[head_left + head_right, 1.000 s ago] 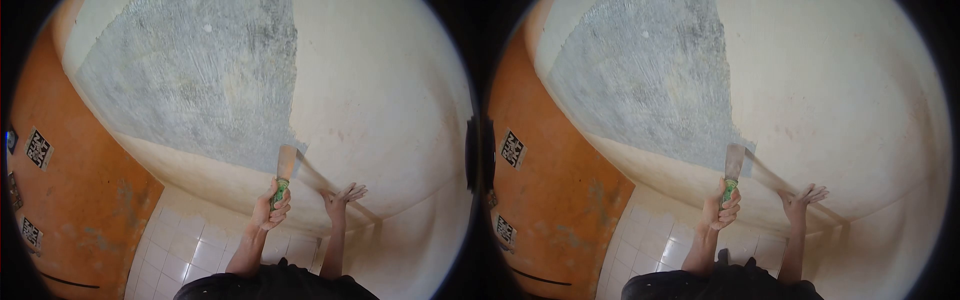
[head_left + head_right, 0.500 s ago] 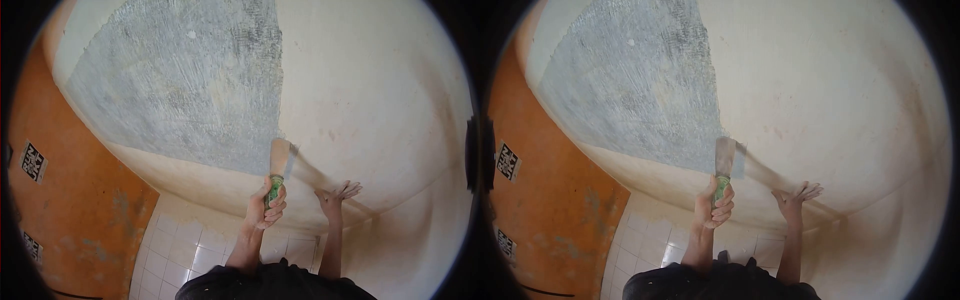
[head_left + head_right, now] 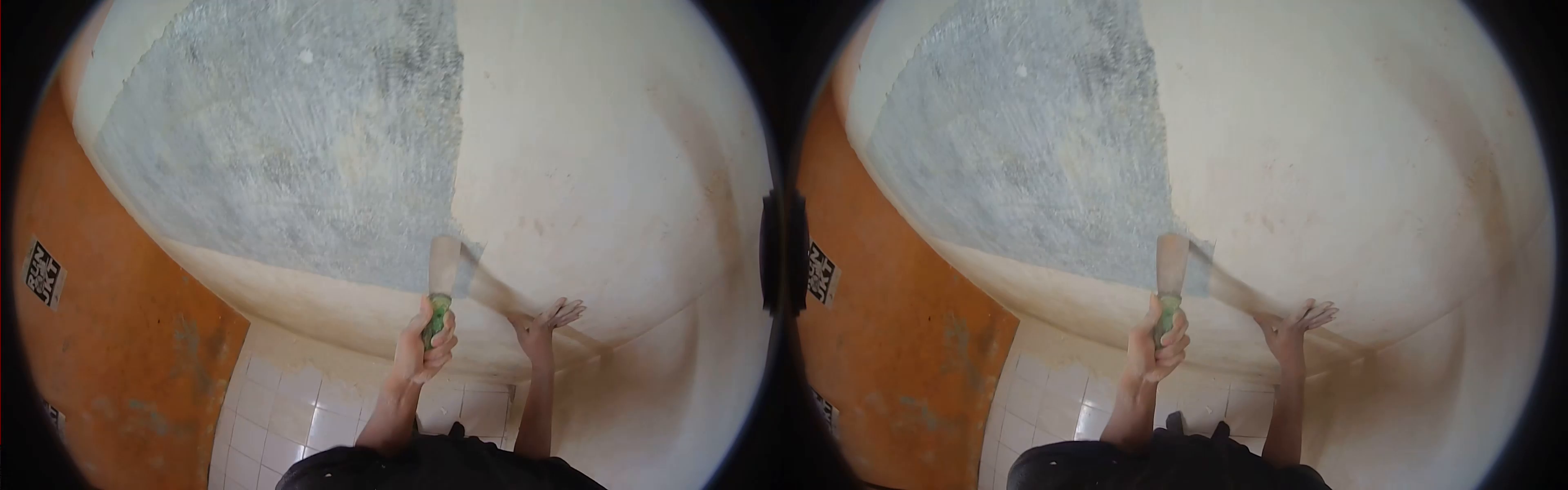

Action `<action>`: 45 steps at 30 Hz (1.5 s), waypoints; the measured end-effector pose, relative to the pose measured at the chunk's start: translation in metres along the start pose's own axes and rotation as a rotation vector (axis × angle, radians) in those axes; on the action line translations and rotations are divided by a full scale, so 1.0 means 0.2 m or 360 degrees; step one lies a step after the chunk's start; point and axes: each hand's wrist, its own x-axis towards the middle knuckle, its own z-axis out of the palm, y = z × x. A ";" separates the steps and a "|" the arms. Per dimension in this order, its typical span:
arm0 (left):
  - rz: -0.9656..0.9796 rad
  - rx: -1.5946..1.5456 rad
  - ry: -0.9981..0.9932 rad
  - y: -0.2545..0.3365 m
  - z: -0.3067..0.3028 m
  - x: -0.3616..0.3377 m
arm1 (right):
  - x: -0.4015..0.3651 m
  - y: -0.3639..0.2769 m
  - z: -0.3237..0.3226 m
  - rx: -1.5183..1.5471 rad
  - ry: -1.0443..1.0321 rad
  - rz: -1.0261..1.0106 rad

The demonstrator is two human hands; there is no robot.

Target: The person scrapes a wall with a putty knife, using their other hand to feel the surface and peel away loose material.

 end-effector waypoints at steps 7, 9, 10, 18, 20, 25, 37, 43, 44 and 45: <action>0.0092 0.0104 -0.0019 0.09 0.20 0.05 | -0.01 0.00 0.02 0.0005 0.0003 -0.0019; 0.0063 0.0056 -0.0017 0.01 0.07 0.01 | 0.00 -0.02 -0.01 -0.0001 0.0026 -0.0024; 0.0005 0.0011 0.0008 0.01 0.08 0.00 | 0.00 -0.03 -0.01 -0.0007 0.0029 0.0001; -0.0047 -0.0026 0.0080 0.00 0.04 -0.03 | -0.03 -0.03 0.00 -0.0003 -0.0027 0.0067; -0.0068 -0.0020 0.0062 0.02 0.06 -0.01 | 0.00 -0.03 0.01 0.0012 -0.0010 0.0061; -0.0067 -0.0047 0.0071 0.00 0.06 -0.02 | -0.01 -0.03 0.00 0.0004 -0.0024 0.0061; 0.0118 0.0161 -0.0192 0.07 0.21 0.11 | -0.01 -0.03 0.01 -0.0061 0.0043 -0.0043; 0.0015 0.0048 0.0003 0.01 0.09 0.04 | -0.01 -0.02 0.01 0.0032 0.0004 0.0007; -0.0024 0.0003 0.0007 -0.01 0.08 0.01 | 0.01 -0.01 0.01 0.0028 0.0026 0.0017; -0.0033 0.0012 0.0001 0.01 0.08 0.03 | 0.02 -0.01 0.01 0.0007 0.0020 0.0015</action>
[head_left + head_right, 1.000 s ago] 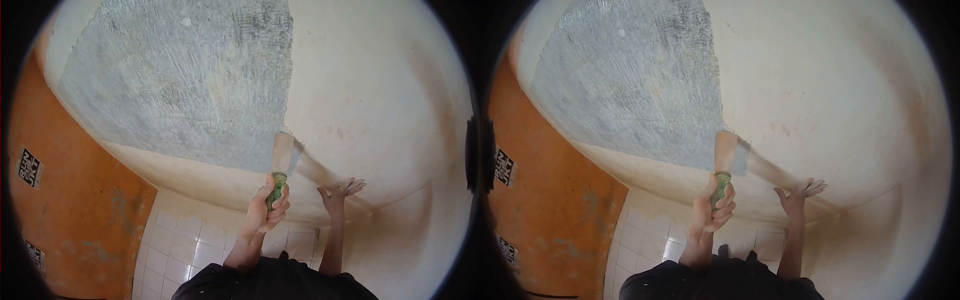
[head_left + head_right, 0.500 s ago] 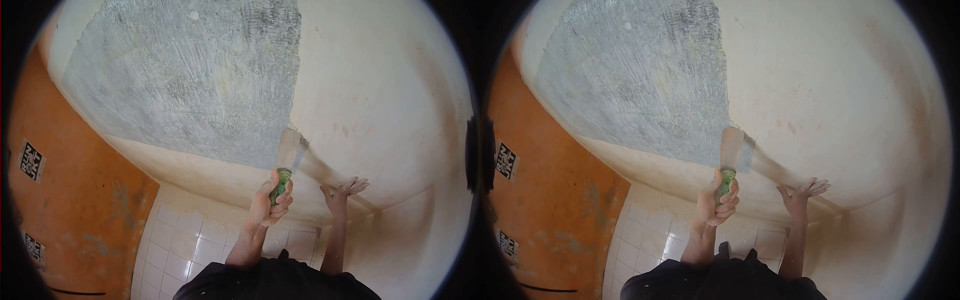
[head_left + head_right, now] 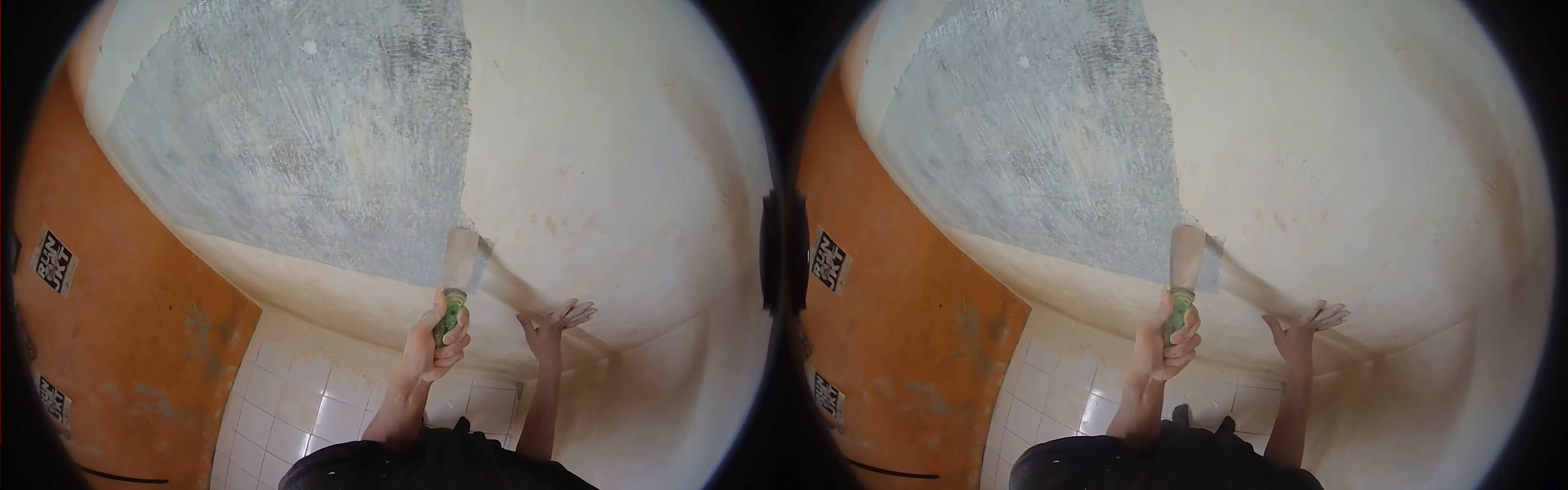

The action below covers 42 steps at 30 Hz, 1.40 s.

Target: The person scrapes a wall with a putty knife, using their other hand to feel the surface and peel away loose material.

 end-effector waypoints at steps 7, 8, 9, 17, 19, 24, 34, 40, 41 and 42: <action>-0.0003 -0.0032 0.0093 -0.02 0.00 -0.04 | 0.00 -0.04 -0.04 -0.0338 -0.0031 -0.0207; -0.0005 -0.0036 0.0071 0.00 0.01 -0.03 | 0.02 -0.03 -0.02 -0.0339 -0.0012 -0.0214; -0.0001 -0.0031 0.0071 0.01 0.01 -0.03 | 0.01 -0.01 0.00 -0.0165 -0.0006 -0.0102; 0.0175 0.0176 -0.0014 0.04 0.04 0.04 | -0.03 -0.02 -0.01 0.0022 -0.0042 0.0036; 0.0188 0.0220 0.0015 0.08 0.15 0.05 | -0.03 -0.02 -0.01 0.0006 -0.0013 -0.0013; 0.0149 0.0209 0.0053 0.05 0.02 0.00 | -0.02 -0.01 -0.01 0.0005 -0.0043 -0.0007; 0.0080 0.0287 0.0140 0.14 0.07 -0.05 | -0.02 -0.02 -0.01 0.0005 -0.0040 -0.0008; 0.0066 0.0365 0.0164 0.14 0.02 -0.08 | -0.02 -0.02 -0.01 0.0011 -0.0004 -0.0024; 0.0065 0.0398 0.0166 0.16 0.02 -0.07 | 0.01 -0.02 0.00 0.0010 0.0020 -0.0019; 0.0052 0.0407 0.0169 0.17 0.02 -0.06 | 0.01 -0.02 -0.01 0.0006 0.0009 -0.0008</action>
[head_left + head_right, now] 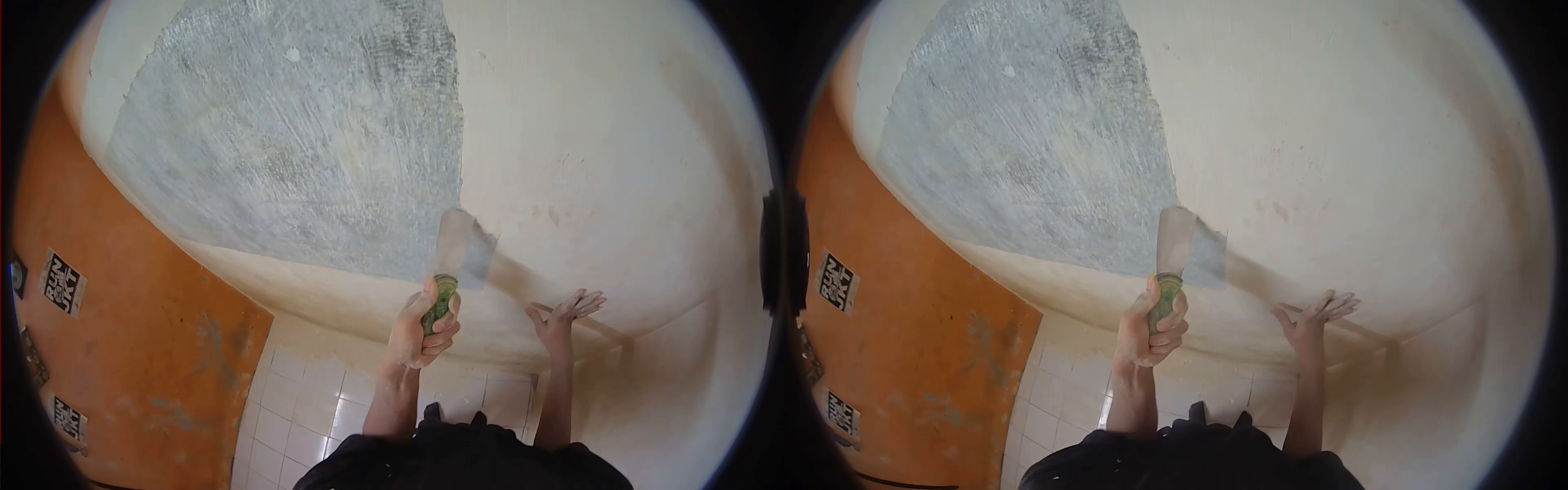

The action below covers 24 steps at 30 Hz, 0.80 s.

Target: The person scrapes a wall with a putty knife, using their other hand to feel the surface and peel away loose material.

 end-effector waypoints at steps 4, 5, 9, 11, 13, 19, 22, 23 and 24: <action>-0.0027 0.0017 0.0003 0.02 -0.03 -0.04 | -0.04 0.00 -0.01 0.0000 -0.0039 0.0044; -0.0042 0.0049 0.0037 0.02 -0.04 -0.04 | -0.03 0.00 -0.01 -0.0002 -0.0032 0.0043; -0.0048 0.0176 0.0035 0.07 0.09 0.03 | -0.05 -0.02 -0.01 -0.0060 0.0005 0.0040; -0.0012 0.0347 0.0004 0.09 0.12 0.02 | -0.05 -0.02 -0.01 -0.0080 0.0029 0.0026; 0.0017 0.0271 0.0030 0.06 -0.01 -0.02 | -0.03 -0.03 -0.01 -0.0027 0.0047 0.0045; 0.0069 0.0351 -0.0024 0.08 0.07 0.06 | -0.04 -0.03 0.01 0.0030 0.0077 0.0128; 0.0018 0.0307 0.0020 0.06 -0.02 -0.01 | -0.04 -0.02 0.02 0.0029 0.0089 0.0128; 0.0021 0.0315 0.0000 0.06 -0.01 0.01 | -0.02 -0.01 0.01 0.0023 0.0110 0.0131; 0.0026 0.0295 -0.0001 0.05 0.00 0.02 | -0.02 -0.02 0.01 -0.0015 0.0135 0.0098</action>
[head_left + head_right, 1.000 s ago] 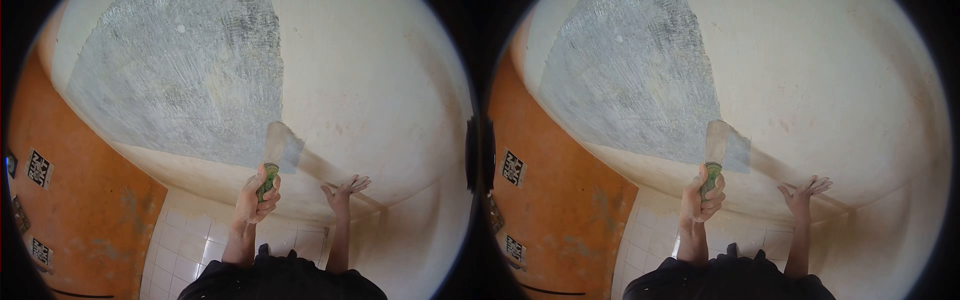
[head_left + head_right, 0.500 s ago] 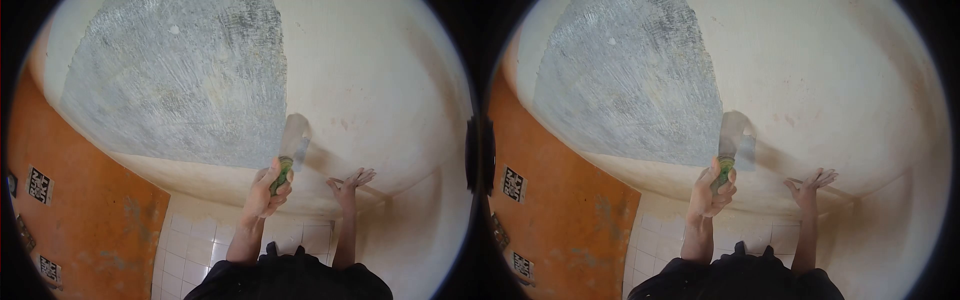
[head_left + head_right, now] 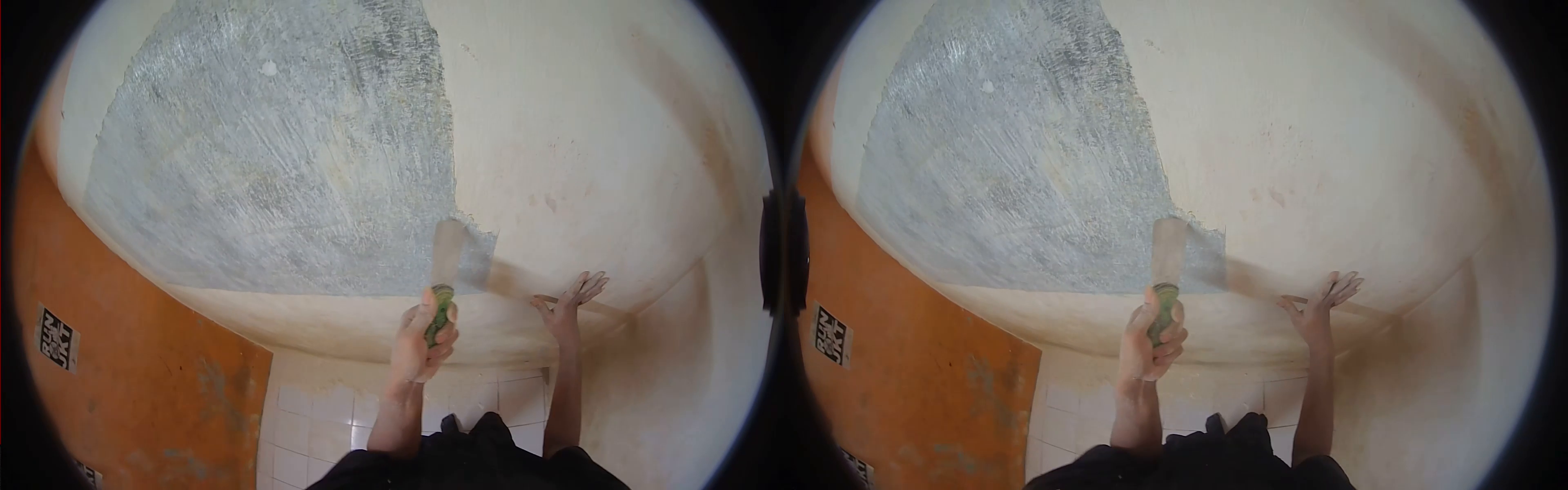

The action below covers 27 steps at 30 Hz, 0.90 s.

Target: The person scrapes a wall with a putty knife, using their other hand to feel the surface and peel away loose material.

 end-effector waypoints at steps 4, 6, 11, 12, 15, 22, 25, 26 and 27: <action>0.0024 0.0052 -0.0004 0.01 0.02 -0.01 | -0.01 -0.03 0.02 -0.0008 0.0055 0.0021; -0.0021 -0.0005 0.0005 -0.02 -0.06 -0.05 | -0.02 -0.06 0.00 -0.0029 0.0046 0.0024; -0.0076 0.0074 -0.0172 0.03 0.08 0.09 | -0.02 -0.04 0.00 -0.0025 0.0040 0.0051; -0.0095 0.0061 -0.0176 0.03 0.11 0.08 | -0.03 -0.03 0.01 -0.0028 0.0036 0.0059; 0.0003 0.0213 -0.0150 0.01 0.11 0.06 | -0.02 -0.04 0.00 -0.0039 0.0041 0.0038; -0.0037 -0.0038 -0.0034 -0.04 -0.01 0.00 | -0.02 -0.04 -0.01 -0.0109 -0.0003 0.0054; 0.0015 0.0056 0.0059 -0.05 -0.03 -0.02 | -0.02 -0.05 0.00 -0.0128 -0.0012 0.0072; -0.0015 0.0020 0.0038 -0.04 -0.03 -0.03 | -0.01 -0.04 -0.01 -0.0131 -0.0001 0.0063; -0.0038 -0.0006 0.0005 -0.01 -0.02 -0.02 | 0.00 -0.03 -0.01 -0.0109 0.0061 -0.0005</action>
